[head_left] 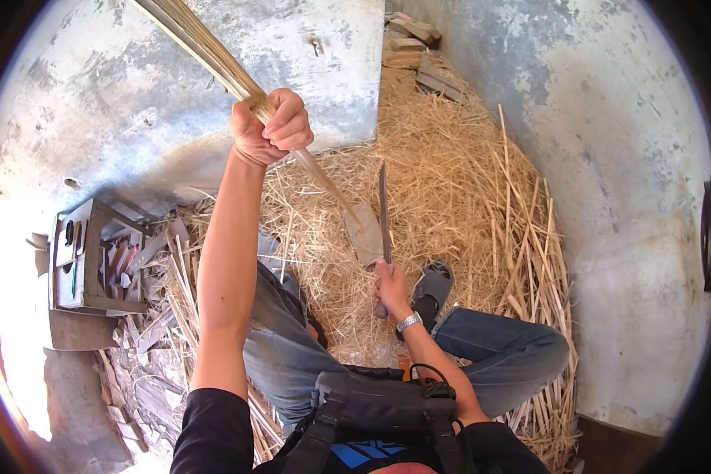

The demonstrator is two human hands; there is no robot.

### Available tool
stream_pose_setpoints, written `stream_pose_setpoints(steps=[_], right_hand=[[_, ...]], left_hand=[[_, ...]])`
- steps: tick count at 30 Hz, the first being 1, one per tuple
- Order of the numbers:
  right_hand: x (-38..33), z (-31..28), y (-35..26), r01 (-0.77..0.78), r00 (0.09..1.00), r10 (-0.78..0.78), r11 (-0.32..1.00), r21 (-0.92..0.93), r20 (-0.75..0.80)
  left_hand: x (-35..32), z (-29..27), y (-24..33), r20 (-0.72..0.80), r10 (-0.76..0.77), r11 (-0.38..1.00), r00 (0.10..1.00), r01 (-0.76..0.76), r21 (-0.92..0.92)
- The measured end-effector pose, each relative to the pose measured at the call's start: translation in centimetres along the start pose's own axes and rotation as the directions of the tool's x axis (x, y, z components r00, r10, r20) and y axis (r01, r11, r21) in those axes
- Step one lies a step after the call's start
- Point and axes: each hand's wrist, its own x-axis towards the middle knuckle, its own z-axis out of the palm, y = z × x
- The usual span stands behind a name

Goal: The person shaves a thin wooden stick using a small knife, turning it to work on different sides, and then uses a larger blade to continue shaving the surface while sitting on a straw-covered floor.

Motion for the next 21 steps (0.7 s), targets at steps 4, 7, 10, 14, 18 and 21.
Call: stream_pose_setpoints(steps=[4, 7, 10, 14, 18, 21], right_hand=[[0.1, -0.8, 1.5, 0.146, 0.987, -0.148, 0.988, -0.044, -0.061], [-1.4, -0.5, 2.3, -0.034, 0.999, 0.034, 0.999, -0.012, 0.023], [-2.4, 0.3, 3.2, -0.292, 0.95, 0.276, 0.951, 0.103, 0.143], [-1.0, 0.8, 3.8, -0.017, 1.0, 0.018, 0.992, -0.126, 0.007], [-0.8, 1.0, -2.6, 0.317, 0.94, -0.322, 0.946, -0.061, -0.114], [-2.5, 1.0, -5.2, 0.403, 0.907, -0.384, 0.911, 0.088, -0.175]], left_hand=[[0.6, 0.8, -1.1, -0.17, 0.206, 0.962, 0.964, -0.167, 0.217], [2.0, 2.4, -2.1, -0.573, 0.412, 0.879, 0.708, -0.141, 0.456], [2.2, 1.7, -2.1, -0.709, 0.515, 0.837, 0.482, -0.105, 0.537], [2.9, 2.5, -3.0, -0.619, 0.627, 0.729, 0.473, -0.075, 0.681], [3.6, 3.1, -3.3, -0.652, 0.626, 0.737, 0.429, -0.053, 0.673], [4.1, 3.4, -3.5, -0.641, 0.611, 0.748, 0.464, -0.074, 0.66]])
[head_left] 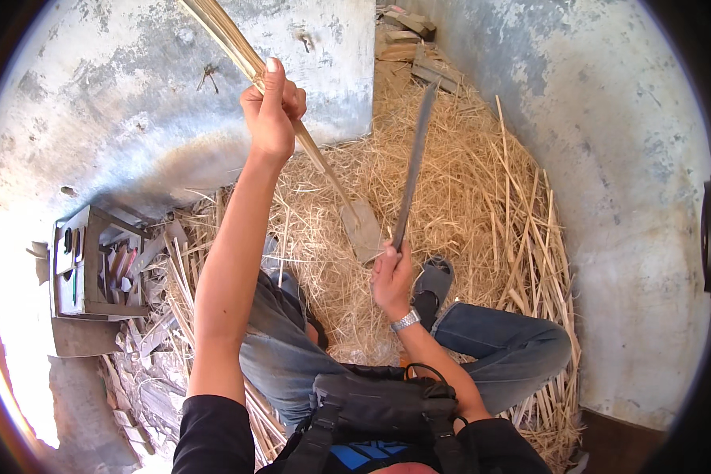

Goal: The person shaves a thin wooden stick using a small knife, turning it to work on different sides, and then uses a larger blade to continue shaving the surface while sitting on a straw-covered floor.

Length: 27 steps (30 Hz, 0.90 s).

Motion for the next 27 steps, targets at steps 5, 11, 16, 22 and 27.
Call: stream_pose_setpoints(steps=[5, 11, 16, 22, 27], right_hand=[[-3.8, -3.8, 15.4, 0.228, 0.974, -0.162, 0.712, -0.664, 0.16], [0.2, -2.6, 9.4, -0.27, 0.935, 0.342, 0.852, -0.448, 0.088], [1.0, -0.4, -2.0, -0.12, 0.993, 0.12, 0.993, 0.015, 0.007], [-3.0, -2.6, 8.1, -0.405, 0.903, 0.416, 0.908, -0.11, 0.107], [-3.4, -2.5, 10.4, -0.259, 0.934, 0.343, 0.845, -0.468, 0.103]], left_hand=[[0.4, 1.8, -0.1, 0.055, 0.038, 0.999, 0.998, -0.036, -0.035], [-0.2, 0.6, -0.1, 0.082, 0.027, 1.0, 0.996, -0.025, -0.016], [0.0, 0.0, -0.4, 0.066, 0.024, 0.999, 0.998, -0.021, -0.034], [0.1, 0.5, 0.1, 0.076, 0.03, 0.998, 0.997, -0.026, -0.055], [0.1, 0.2, 0.0, 0.053, 0.029, 0.999, 0.998, -0.027, -0.031]])
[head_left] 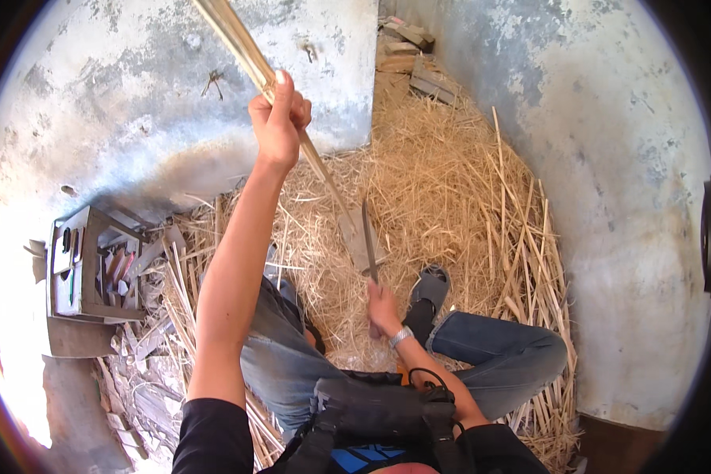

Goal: The person shaves a thin wooden stick using a small knife, turning it to work on different sides, and then uses a larger blade to continue shaving the surface while sitting on a straw-covered floor.

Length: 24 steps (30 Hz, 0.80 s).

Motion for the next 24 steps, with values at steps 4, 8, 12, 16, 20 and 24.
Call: stream_pose_setpoints(steps=[4, 8, 12, 16, 20, 24], right_hand=[[2.9, -3.0, -7.3, 0.131, 0.991, -0.124, 0.956, 0.262, -0.043], [0.7, -4.6, -12.1, 0.013, 0.996, -0.063, 0.817, 0.576, 0.067], [-0.7, -4.9, -12.5, -0.017, 0.997, -0.037, 0.789, 0.614, 0.074], [-0.8, -4.0, -10.2, -0.063, 0.997, 0.026, 0.816, 0.575, 0.072], [-1.2, -3.1, -10.1, -0.026, 0.999, 0.012, 0.853, 0.522, 0.031], [-1.3, -2.5, -10.2, -0.004, 1.0, -0.001, 0.83, 0.558, 0.008]], left_hand=[[-0.1, 0.8, -1.0, -0.06, 0.034, 0.982, 0.998, -0.023, 0.188], [-0.9, -1.8, -3.6, -0.007, -0.028, 0.932, 1.0, 0.029, 0.361], [-0.5, -3.0, -5.2, 0.073, -0.142, 0.901, 0.987, 0.099, 0.423], [-0.6, -4.2, -6.4, 0.148, -0.248, 0.825, 0.957, 0.128, 0.55], [-1.8, -5.7, -8.3, 0.143, -0.428, 0.594, 0.893, 0.158, 0.789], [-1.8, -4.1, -7.7, 0.093, -0.376, 0.71, 0.922, 0.222, 0.668]])
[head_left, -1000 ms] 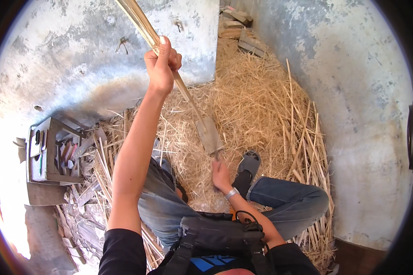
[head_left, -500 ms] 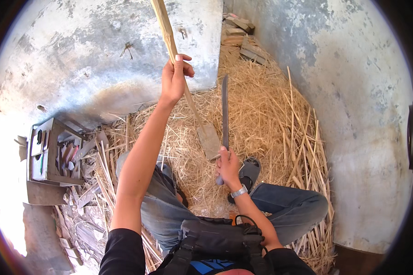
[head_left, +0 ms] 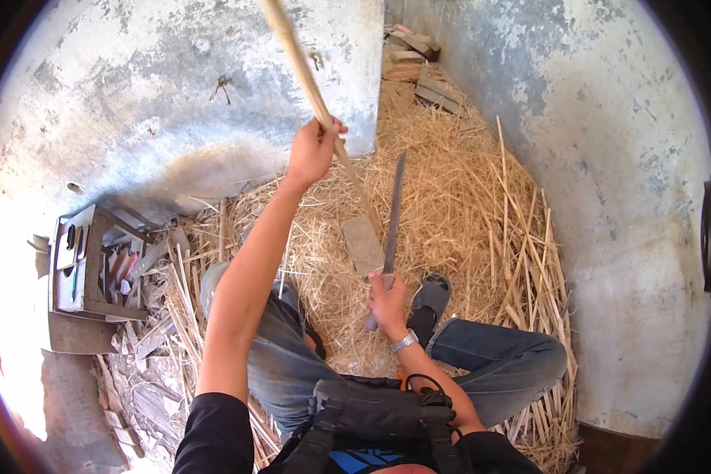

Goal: The person shaves a thin wooden stick using a small knife, turning it to work on different sides, and then uses a larger blade to continue shaving the surface while sitting on a straw-covered floor.

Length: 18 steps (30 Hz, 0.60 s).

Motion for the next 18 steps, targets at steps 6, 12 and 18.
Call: stream_pose_setpoints(steps=[6, 12, 18], right_hand=[[-1.8, 1.2, -2.7, 0.236, 0.947, -0.18, 0.952, 0.193, -0.267], [-0.1, -1.0, -10.3, 0.554, 0.807, -0.452, 0.802, 0.223, -0.38], [1.3, -1.0, -22.4, 0.647, 0.75, -0.561, 0.734, 0.208, -0.352]], left_hand=[[-2.4, -1.0, 8.1, -0.185, 0.001, 0.801, 0.983, -0.111, -0.588], [-5.1, 2.8, 8.2, 0.047, -0.169, 0.474, 0.984, 0.123, -0.872], [-7.6, 6.3, 7.3, 0.273, -0.297, 0.075, 0.915, 0.307, -0.949]])
